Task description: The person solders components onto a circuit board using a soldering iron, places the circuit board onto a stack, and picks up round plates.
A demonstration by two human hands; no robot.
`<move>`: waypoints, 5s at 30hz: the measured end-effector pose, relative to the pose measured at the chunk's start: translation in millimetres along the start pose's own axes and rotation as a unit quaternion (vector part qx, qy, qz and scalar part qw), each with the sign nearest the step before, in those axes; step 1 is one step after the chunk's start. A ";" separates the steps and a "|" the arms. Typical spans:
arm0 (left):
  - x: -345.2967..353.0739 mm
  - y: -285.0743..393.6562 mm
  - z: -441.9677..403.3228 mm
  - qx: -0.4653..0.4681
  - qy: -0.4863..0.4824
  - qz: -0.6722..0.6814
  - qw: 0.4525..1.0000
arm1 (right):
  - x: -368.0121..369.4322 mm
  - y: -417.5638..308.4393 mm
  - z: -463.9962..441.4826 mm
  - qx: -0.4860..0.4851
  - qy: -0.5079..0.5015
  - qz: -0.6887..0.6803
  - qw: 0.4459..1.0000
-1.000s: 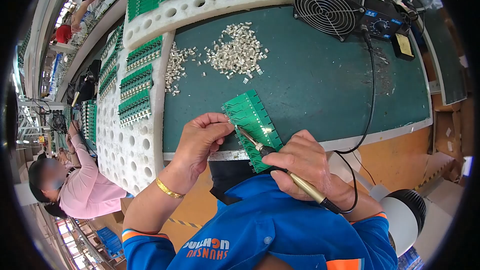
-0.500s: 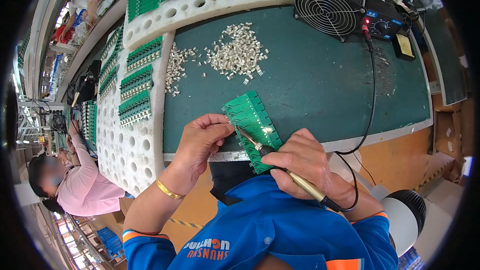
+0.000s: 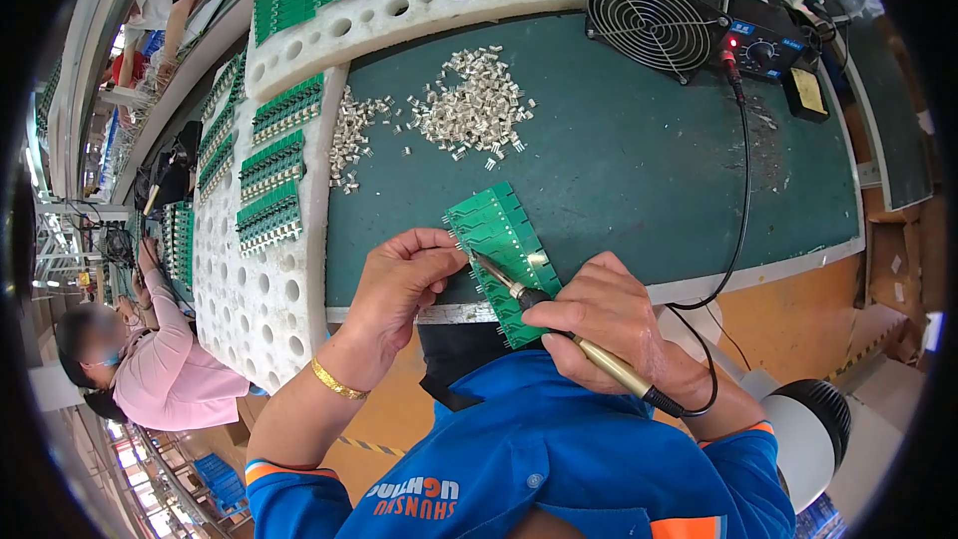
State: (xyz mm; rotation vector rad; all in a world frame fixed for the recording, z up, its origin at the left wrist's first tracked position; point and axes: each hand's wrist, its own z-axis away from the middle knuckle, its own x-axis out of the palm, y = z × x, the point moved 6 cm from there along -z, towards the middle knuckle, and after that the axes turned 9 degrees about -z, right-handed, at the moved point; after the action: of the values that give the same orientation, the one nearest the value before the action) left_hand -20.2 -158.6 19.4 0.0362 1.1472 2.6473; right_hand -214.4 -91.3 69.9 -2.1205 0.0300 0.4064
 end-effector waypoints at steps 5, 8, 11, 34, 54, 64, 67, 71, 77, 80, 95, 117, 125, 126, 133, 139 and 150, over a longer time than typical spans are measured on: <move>0.0 -1.7 -0.8 -0.001 -0.003 0.008 1.000 | -2.4 2.0 0.6 -0.002 -0.010 -0.007 1.000; -0.1 -2.3 -1.5 0.001 -0.002 0.000 1.000 | -6.2 7.2 -2.5 0.014 -0.013 -0.023 1.000; -0.8 -3.1 -1.8 0.008 0.000 0.007 1.000 | -9.0 13.7 -7.8 0.034 -0.019 -0.057 0.998; -0.6 0.0 0.9 0.006 -0.008 0.004 1.000 | -8.3 1.5 -2.6 0.027 -0.022 -0.035 0.999; -14.7 -8.3 5.1 0.101 0.061 -0.076 0.990 | -13.4 4.2 -2.7 0.018 -0.002 -0.051 0.999; -18.7 -10.7 19.1 0.228 0.104 -0.119 0.961 | -17.8 19.2 -14.0 0.072 -0.032 -0.069 0.994; -16.2 -10.3 17.5 0.199 0.092 -0.124 0.968 | -18.1 20.6 -20.1 0.095 -0.054 -0.073 0.991; -13.2 -2.9 20.2 0.208 0.103 -0.175 0.957 | -17.2 24.8 -23.0 0.117 -0.062 -0.083 0.988; -10.8 11.4 23.2 0.352 0.175 -0.265 0.880 | -17.6 24.2 -28.0 0.144 -0.063 -0.078 0.984; -8.8 11.2 20.3 0.355 0.168 -0.274 0.878 | -17.6 24.9 -29.6 0.160 -0.064 -0.075 0.982; -3.6 8.1 10.8 0.292 0.106 -0.200 0.929 | -21.2 29.3 -38.1 0.178 -0.098 -0.088 0.975; -17.1 -5.6 32.8 0.306 0.168 -0.187 0.918 | 11.8 5.9 -5.2 0.015 -0.064 0.123 0.990; -4.7 -2.7 19.3 0.219 0.069 -0.192 0.954 | 12.9 9.6 3.1 -0.009 -0.025 0.131 0.991; -2.0 -6.4 14.8 0.194 0.039 -0.167 0.966 | 12.5 11.7 4.6 -0.007 -0.020 0.129 0.991; 11.7 -14.1 4.1 0.089 -0.064 -0.049 0.993 | 10.1 13.8 5.5 -0.013 -0.005 0.106 0.994; 13.4 -14.8 3.7 0.077 -0.083 -0.039 0.993 | 8.5 14.1 5.7 -0.020 0.018 0.101 0.995; -0.7 -9.7 24.8 0.098 -0.099 0.071 0.988 | 0.3 3.9 -11.8 -0.079 0.108 0.093 0.987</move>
State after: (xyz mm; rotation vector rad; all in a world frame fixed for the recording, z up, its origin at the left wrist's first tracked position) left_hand -14.3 -134.7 29.5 0.4216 1.3766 2.5660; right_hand -211.5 -103.0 72.6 -2.3196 0.3345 0.2934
